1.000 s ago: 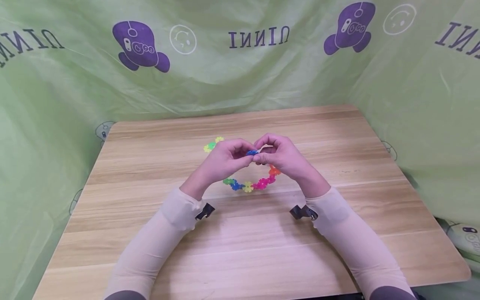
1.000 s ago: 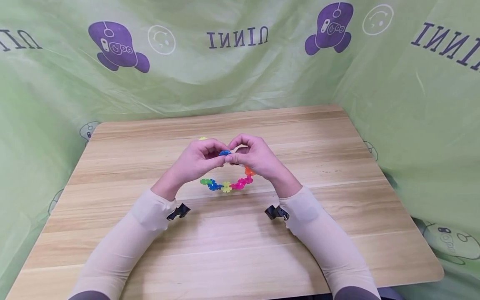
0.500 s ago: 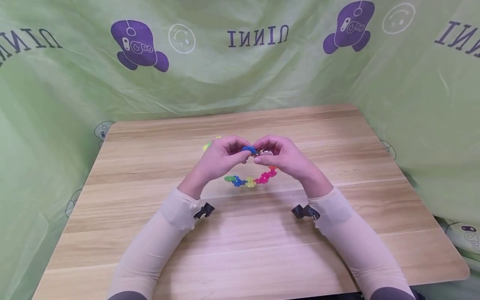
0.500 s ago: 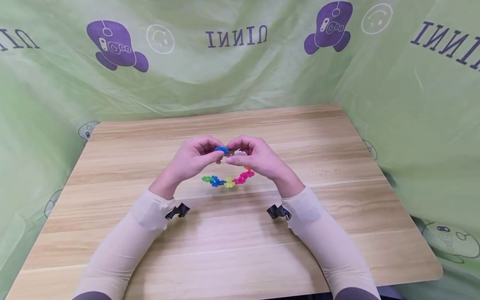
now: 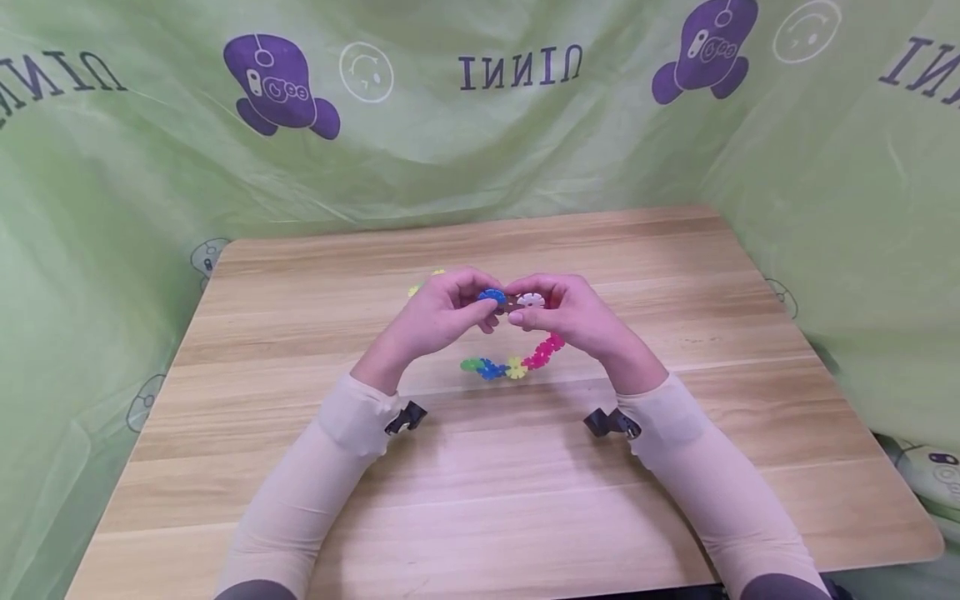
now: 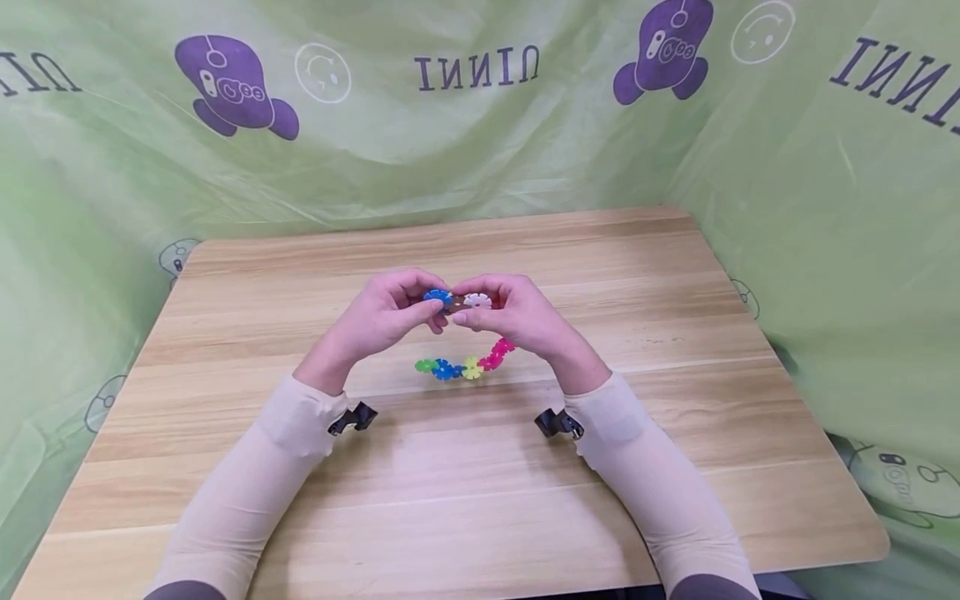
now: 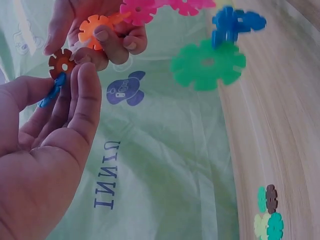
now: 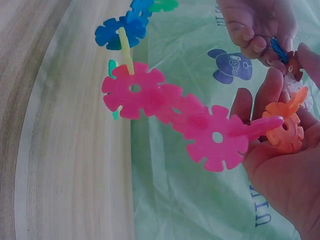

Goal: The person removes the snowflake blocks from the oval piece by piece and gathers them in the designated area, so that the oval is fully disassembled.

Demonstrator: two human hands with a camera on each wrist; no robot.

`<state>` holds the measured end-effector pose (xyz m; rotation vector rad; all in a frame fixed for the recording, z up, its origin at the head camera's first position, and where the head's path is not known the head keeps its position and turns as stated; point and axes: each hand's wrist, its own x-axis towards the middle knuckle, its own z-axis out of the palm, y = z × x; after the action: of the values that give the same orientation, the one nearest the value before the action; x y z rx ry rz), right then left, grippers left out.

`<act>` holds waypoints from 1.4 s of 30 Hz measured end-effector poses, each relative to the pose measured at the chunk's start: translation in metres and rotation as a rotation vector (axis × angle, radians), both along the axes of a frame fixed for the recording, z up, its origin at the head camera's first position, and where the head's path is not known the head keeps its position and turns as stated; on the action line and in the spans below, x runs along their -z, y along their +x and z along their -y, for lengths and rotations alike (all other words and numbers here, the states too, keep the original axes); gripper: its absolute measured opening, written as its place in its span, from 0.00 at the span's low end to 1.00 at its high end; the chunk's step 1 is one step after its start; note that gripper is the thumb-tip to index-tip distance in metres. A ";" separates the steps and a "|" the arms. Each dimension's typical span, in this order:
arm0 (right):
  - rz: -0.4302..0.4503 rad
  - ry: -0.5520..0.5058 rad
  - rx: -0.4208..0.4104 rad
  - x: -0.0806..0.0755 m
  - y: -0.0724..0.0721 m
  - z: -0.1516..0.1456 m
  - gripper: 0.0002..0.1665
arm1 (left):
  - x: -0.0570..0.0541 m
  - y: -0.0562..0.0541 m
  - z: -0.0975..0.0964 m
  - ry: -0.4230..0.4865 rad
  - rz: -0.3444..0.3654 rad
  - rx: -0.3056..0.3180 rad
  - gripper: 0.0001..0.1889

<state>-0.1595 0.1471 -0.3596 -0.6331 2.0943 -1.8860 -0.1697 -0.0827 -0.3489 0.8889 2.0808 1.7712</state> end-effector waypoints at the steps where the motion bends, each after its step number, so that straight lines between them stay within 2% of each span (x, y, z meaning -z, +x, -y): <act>1: -0.005 -0.004 -0.002 0.000 0.000 0.000 0.21 | 0.000 0.000 0.000 -0.006 0.004 0.015 0.10; 4: -0.010 -0.022 -0.011 0.000 0.000 0.000 0.21 | 0.000 -0.001 0.001 -0.010 0.011 0.053 0.12; 10: -0.018 -0.033 -0.026 0.000 0.000 -0.001 0.20 | 0.000 -0.002 0.002 0.009 0.034 0.086 0.12; 25: -0.012 -0.061 -0.039 0.001 0.001 -0.003 0.20 | 0.004 -0.002 0.001 0.076 0.063 0.099 0.12; 29: -0.007 -0.065 -0.044 0.001 0.001 -0.004 0.20 | 0.005 -0.001 0.000 0.076 0.050 0.081 0.12; 33: -0.004 -0.068 -0.046 0.001 0.002 -0.004 0.20 | 0.006 0.001 0.000 0.061 0.004 0.049 0.11; 38: -0.001 -0.055 -0.035 0.001 0.002 -0.004 0.20 | 0.007 0.002 -0.001 0.040 -0.063 -0.006 0.10; 42: -0.004 -0.043 -0.015 0.001 0.001 -0.005 0.20 | 0.008 0.002 -0.002 0.023 -0.083 -0.059 0.09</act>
<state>-0.1581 0.1518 -0.3606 -0.6606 2.0510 -1.9282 -0.1680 -0.0806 -0.3570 0.9317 2.1630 1.8207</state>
